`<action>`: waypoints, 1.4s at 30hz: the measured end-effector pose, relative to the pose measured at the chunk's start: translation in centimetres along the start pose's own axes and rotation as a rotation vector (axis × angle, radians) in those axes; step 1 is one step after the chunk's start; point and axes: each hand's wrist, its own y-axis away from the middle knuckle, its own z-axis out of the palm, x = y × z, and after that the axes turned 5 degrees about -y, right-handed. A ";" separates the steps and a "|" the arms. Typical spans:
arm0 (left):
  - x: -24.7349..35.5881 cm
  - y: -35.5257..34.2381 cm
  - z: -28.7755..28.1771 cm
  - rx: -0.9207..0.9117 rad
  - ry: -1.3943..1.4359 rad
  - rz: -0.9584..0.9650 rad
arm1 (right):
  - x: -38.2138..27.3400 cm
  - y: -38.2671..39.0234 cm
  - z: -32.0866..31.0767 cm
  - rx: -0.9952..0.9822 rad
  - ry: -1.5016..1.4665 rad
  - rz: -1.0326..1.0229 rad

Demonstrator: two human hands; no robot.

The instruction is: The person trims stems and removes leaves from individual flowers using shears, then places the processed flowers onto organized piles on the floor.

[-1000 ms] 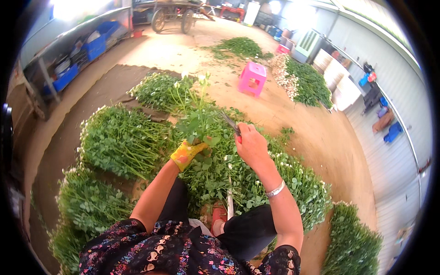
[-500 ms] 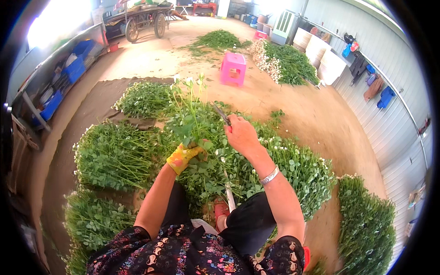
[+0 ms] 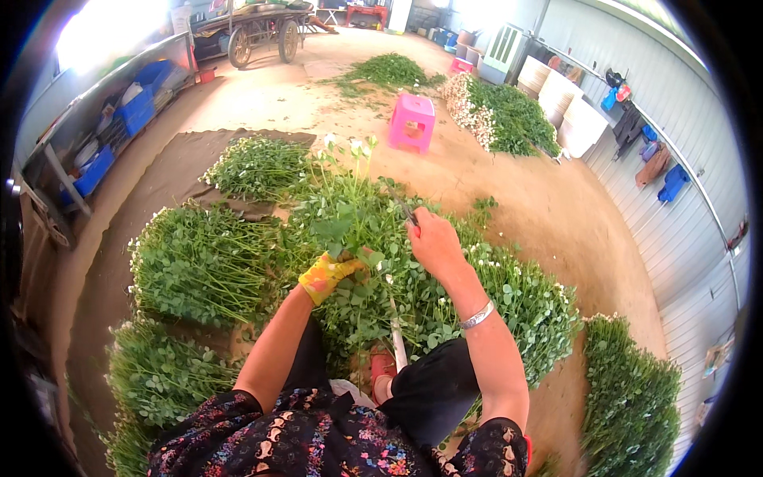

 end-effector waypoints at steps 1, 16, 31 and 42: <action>0.0 0.0 0.0 0.000 -0.025 0.007 | 0.0 0.1 0.0 0.009 -0.005 -0.025; 0.0 -0.1 0.9 0.026 -0.130 0.037 | 1.3 0.2 -1.3 0.060 0.299 0.007; -2.4 -1.2 1.5 0.324 -0.463 0.120 | -1.2 0.4 -1.5 0.008 0.461 0.070; -2.1 -1.1 2.3 0.255 -0.468 0.020 | -1.1 0.8 -1.6 0.005 0.401 0.068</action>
